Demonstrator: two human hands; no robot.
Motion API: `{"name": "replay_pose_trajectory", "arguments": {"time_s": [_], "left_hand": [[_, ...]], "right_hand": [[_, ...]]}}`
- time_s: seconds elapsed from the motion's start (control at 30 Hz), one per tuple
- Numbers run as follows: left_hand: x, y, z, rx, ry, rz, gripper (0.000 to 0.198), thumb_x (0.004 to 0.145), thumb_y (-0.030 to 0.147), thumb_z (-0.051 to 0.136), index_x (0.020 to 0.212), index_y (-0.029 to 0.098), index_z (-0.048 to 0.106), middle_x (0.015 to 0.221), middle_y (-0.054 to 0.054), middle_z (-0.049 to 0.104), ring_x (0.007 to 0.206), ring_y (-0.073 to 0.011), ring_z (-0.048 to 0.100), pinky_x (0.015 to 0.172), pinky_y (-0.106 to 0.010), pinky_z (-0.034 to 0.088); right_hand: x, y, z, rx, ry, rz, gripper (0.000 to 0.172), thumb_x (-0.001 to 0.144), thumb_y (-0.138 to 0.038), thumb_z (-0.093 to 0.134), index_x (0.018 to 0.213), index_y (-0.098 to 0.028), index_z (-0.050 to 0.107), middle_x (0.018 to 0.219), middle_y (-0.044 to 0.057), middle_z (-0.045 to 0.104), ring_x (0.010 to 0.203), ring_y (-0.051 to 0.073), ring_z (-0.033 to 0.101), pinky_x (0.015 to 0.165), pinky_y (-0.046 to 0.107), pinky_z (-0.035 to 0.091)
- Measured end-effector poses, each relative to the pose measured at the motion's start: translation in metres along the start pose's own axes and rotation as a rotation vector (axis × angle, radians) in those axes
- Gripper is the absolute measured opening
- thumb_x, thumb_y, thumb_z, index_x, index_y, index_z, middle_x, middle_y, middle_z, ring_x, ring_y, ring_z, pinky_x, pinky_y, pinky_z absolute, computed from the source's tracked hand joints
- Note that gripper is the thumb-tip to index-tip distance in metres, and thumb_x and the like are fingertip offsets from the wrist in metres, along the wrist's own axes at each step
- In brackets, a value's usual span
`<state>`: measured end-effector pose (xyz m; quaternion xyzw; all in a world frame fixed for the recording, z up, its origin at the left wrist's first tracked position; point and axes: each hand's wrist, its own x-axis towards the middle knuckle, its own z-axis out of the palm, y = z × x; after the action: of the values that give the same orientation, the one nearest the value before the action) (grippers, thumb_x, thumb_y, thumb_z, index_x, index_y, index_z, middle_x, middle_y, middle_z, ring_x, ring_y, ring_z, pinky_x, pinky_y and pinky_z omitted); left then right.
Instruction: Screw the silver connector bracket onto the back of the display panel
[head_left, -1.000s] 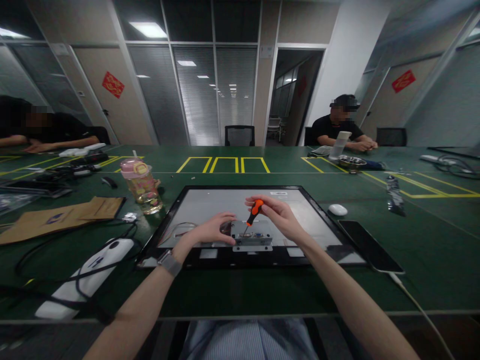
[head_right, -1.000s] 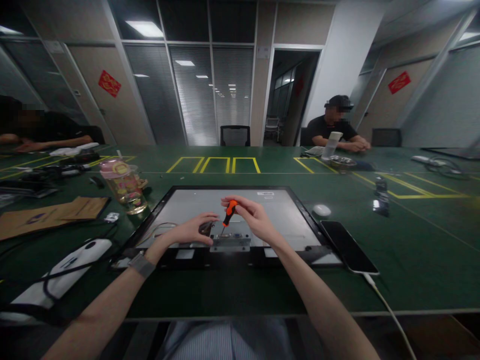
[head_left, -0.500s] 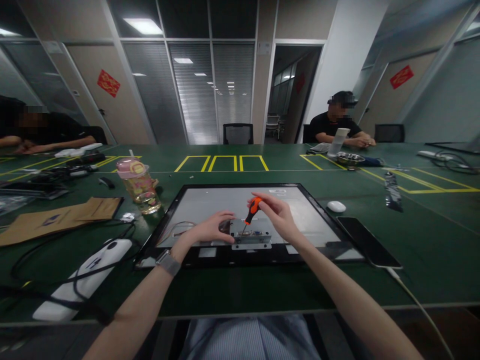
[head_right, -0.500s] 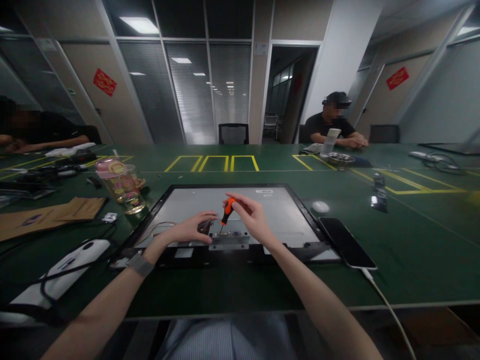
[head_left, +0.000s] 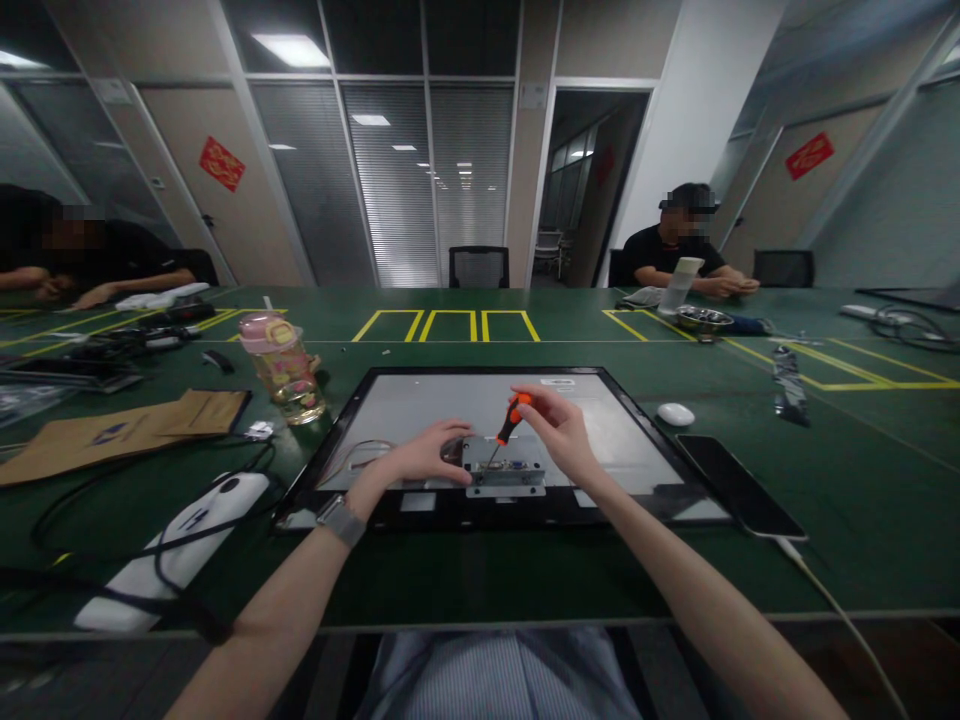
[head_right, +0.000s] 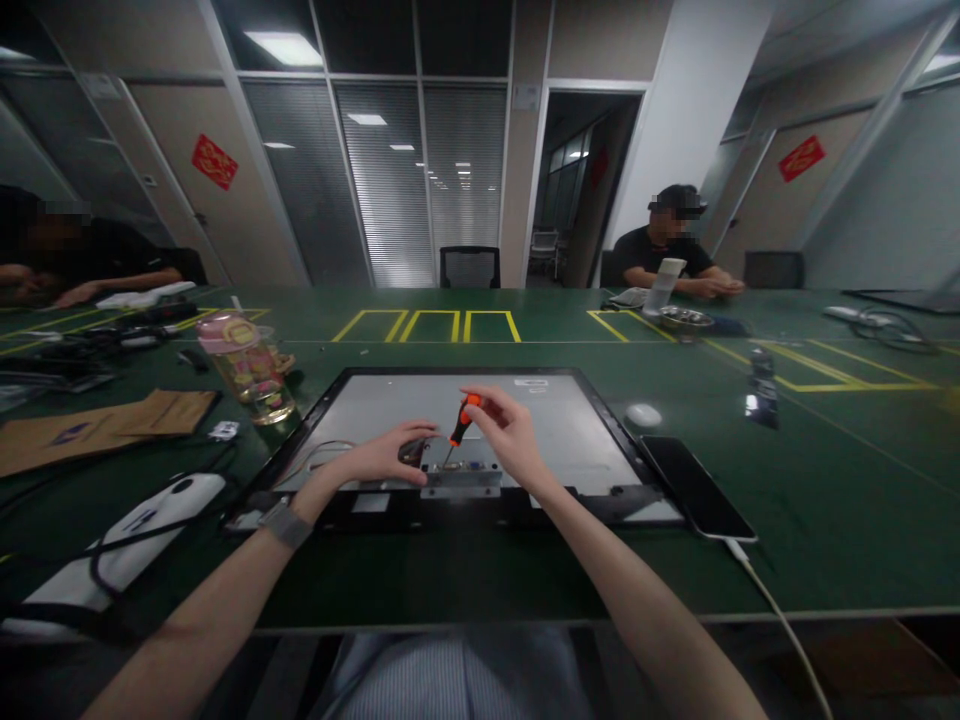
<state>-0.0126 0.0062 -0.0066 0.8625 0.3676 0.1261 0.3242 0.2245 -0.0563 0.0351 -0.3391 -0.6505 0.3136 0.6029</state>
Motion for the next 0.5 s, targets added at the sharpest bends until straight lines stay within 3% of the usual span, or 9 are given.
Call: {"name": "replay_pose_trajectory", "arguments": {"time_s": [0.17,0.37,0.5], "left_hand": [[-0.001,0.005,-0.002,0.018,-0.009,-0.011,0.079,0.062,0.055,0.075,0.131,0.026,0.050,0.147,-0.008,0.036,0.138,-0.0294,0.028,0.113,-0.042,0.025],[0.000,0.005,-0.002,0.035,-0.007,-0.008,0.079,0.063,0.055,0.075,0.131,0.025,0.050,0.147,-0.009,0.036,0.138,-0.0295,0.029,0.114,-0.042,0.023],[0.000,0.002,-0.001,0.034,-0.011,-0.002,0.079,0.064,0.056,0.074,0.132,0.025,0.049,0.147,-0.008,0.035,0.138,-0.0290,0.029,0.113,-0.042,0.025]], "right_hand": [[0.003,0.011,-0.001,0.116,0.069,0.067,0.016,0.076,-0.036,0.068,0.087,-0.024,0.071,0.088,0.002,0.063,0.081,0.015,0.059,0.077,0.031,0.049],[0.005,0.001,-0.001,0.373,-0.065,0.194,0.026,0.081,-0.038,0.065,0.103,-0.026,0.068,0.090,0.003,0.069,0.090,0.018,0.063,0.091,0.038,0.046],[0.007,0.002,-0.004,0.357,-0.089,0.161,0.022,0.082,-0.041,0.063,0.096,-0.025,0.069,0.095,0.003,0.068,0.095,0.019,0.063,0.093,0.038,0.045]]}}
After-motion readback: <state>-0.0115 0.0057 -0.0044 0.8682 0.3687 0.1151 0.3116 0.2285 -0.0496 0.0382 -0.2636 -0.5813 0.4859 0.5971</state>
